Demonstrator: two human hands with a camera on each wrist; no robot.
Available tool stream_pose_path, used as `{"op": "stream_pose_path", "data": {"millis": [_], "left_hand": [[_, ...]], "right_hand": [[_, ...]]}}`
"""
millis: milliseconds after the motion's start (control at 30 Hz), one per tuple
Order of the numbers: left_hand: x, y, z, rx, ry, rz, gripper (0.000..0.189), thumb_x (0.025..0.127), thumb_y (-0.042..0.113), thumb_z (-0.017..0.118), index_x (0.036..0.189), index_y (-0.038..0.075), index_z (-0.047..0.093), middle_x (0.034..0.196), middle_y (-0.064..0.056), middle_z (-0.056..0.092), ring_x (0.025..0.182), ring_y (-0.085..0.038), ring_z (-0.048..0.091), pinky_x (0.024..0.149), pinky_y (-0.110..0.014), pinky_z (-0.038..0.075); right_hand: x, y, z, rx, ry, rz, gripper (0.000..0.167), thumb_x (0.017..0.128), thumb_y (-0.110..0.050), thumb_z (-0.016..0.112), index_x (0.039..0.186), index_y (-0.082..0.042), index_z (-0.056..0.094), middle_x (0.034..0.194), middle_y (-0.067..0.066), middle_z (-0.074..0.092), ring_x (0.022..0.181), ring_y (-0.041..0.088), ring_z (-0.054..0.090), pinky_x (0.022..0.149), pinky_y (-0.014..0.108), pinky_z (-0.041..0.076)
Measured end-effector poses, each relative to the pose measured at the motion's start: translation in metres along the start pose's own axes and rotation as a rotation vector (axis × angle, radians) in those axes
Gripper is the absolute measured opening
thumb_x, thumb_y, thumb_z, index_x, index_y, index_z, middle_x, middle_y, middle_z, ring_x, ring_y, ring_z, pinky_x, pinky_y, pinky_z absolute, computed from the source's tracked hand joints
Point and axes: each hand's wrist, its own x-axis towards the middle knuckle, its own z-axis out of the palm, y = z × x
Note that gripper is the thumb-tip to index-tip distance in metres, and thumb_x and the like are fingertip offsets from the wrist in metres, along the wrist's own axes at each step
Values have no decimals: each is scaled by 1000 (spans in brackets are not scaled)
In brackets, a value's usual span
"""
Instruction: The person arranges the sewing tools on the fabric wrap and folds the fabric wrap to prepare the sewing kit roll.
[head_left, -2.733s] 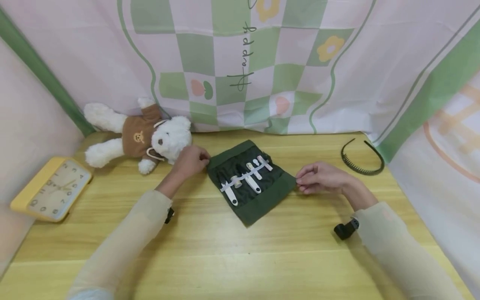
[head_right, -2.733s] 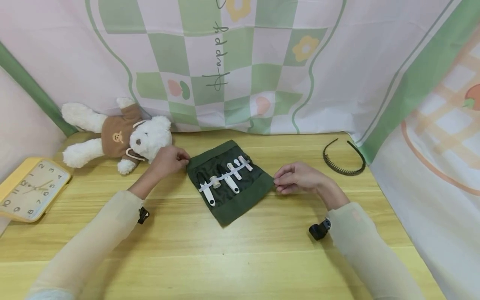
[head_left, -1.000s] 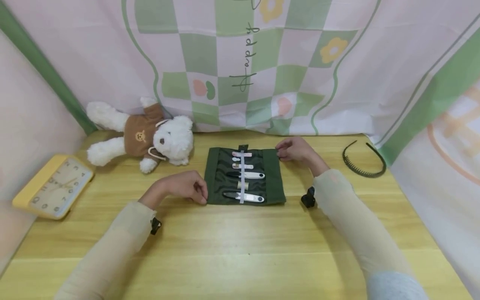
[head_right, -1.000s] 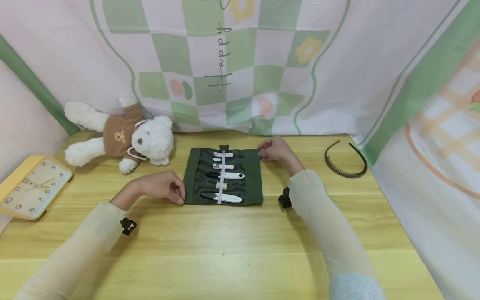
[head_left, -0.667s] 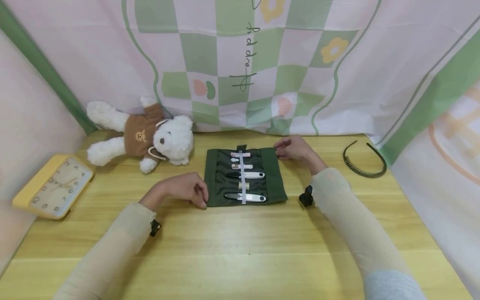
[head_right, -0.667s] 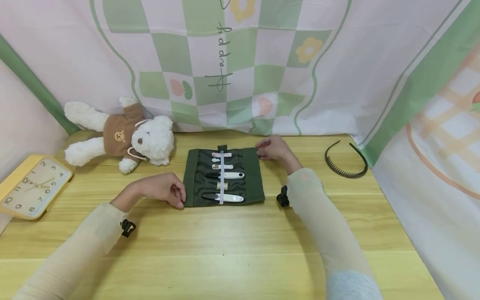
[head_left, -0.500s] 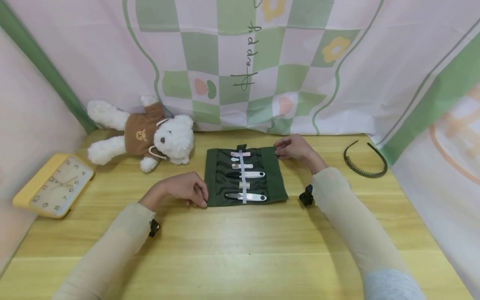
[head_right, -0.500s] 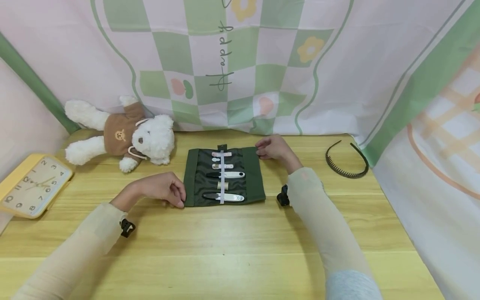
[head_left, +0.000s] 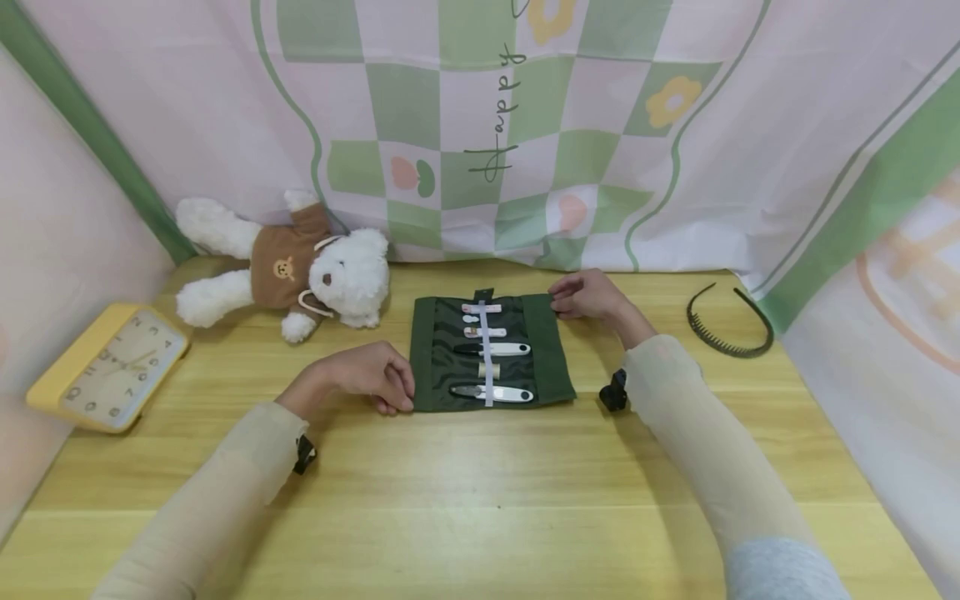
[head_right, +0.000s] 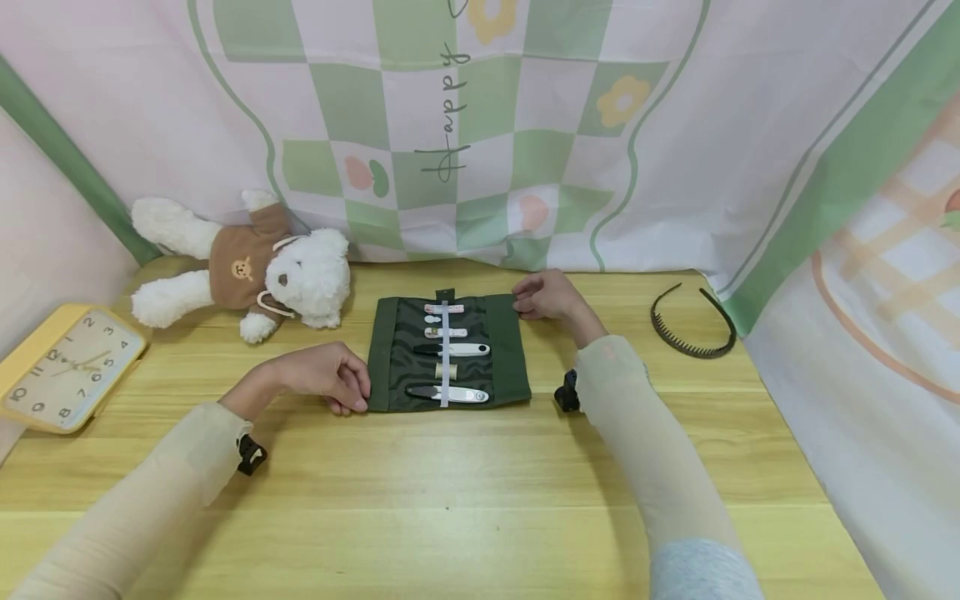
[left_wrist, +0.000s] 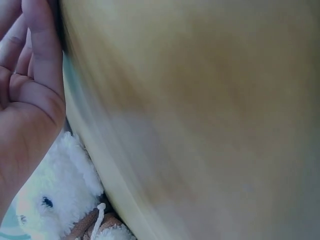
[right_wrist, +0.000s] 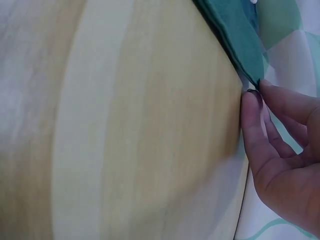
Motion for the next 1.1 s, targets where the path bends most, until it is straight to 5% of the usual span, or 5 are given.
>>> {"op": "stream_pose_path", "data": {"millis": [333, 600, 800, 1100], "left_hand": [[-1, 3, -6, 109, 63, 60, 14, 89, 5, 78, 99, -2, 72, 84, -7, 71, 72, -16, 62, 64, -29, 51], [1, 7, 1, 234, 159, 157, 18, 89, 14, 80, 102, 3, 74, 91, -3, 72, 85, -19, 67, 76, -34, 56], [3, 9, 6, 279, 160, 199, 24, 88, 18, 82, 106, 4, 74, 98, -3, 73, 91, -16, 68, 80, -32, 56], [4, 13, 13, 362, 187, 186, 24, 86, 23, 84, 106, 12, 77, 105, 4, 72, 99, -14, 66, 91, -35, 53]], "right_hand": [[-16, 2, -6, -24, -13, -56, 32, 98, -2, 64, 127, 12, 60, 116, 25, 65, 95, 26, 69, 82, 38, 59], [-43, 6, 2, -70, -186, -206, 35, 96, -8, 71, 126, 8, 64, 119, 23, 68, 108, 31, 67, 86, 35, 57], [-65, 4, 12, -148, -290, -250, 37, 94, -14, 74, 125, 5, 66, 119, 18, 69, 106, 27, 67, 86, 31, 56], [-81, 7, 20, -174, -374, -295, 35, 91, -17, 78, 120, 1, 70, 114, 13, 71, 102, 26, 69, 88, 33, 56]]}}
